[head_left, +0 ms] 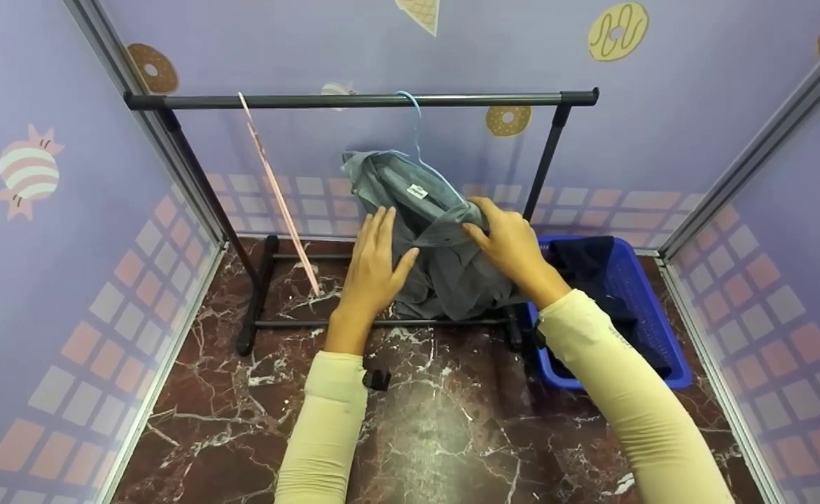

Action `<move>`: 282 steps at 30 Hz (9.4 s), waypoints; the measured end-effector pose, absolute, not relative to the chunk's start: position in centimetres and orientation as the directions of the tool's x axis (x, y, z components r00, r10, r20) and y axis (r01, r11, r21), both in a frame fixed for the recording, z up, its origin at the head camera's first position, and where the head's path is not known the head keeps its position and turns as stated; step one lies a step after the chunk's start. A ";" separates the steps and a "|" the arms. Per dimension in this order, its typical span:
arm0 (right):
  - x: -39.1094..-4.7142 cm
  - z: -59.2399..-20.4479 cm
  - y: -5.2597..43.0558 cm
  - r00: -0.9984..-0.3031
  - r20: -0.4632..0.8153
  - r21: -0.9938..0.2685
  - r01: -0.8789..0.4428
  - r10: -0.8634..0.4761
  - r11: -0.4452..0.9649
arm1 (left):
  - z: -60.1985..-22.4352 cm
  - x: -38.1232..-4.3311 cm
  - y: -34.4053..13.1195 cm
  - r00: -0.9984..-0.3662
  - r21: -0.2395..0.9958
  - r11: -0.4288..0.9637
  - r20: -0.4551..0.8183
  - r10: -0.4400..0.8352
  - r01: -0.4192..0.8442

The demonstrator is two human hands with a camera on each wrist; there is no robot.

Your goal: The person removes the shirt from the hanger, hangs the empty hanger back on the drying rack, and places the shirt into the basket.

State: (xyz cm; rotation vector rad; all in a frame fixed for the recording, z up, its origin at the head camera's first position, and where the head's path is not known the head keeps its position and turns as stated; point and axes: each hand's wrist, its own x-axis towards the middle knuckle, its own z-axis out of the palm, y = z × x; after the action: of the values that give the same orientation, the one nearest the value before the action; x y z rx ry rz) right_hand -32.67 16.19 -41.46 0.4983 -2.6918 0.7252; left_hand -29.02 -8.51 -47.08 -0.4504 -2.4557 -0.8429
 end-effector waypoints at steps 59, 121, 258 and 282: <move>-27.6 -41.8 25.8 -0.662 0.597 -0.389 -0.733 -0.453 0.559 | -41.1 -26.7 -11.9 -0.673 0.403 0.697 0.723 0.156 0.594; -25.0 -51.1 28.5 -0.777 0.403 -0.598 -0.623 -0.483 0.504 | -51.1 -23.0 -11.8 -0.751 0.499 0.629 0.625 0.215 0.595; -24.2 -51.1 27.0 -0.598 0.642 -0.311 -0.776 -0.480 0.549 | -47.5 -24.4 -7.4 -0.692 0.500 0.553 0.690 0.211 0.666; -24.2 -53.7 28.9 -0.775 0.579 -0.606 -0.617 -0.253 0.502 | -47.4 -24.9 -8.9 -0.702 0.520 0.554 0.691 0.175 0.650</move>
State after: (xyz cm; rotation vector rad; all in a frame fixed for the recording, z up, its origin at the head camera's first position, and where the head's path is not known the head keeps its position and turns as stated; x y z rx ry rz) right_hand -24.15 28.88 -53.71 0.7183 -2.3312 1.1835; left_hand -24.88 -8.86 -47.35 -0.6609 -2.2092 -1.0682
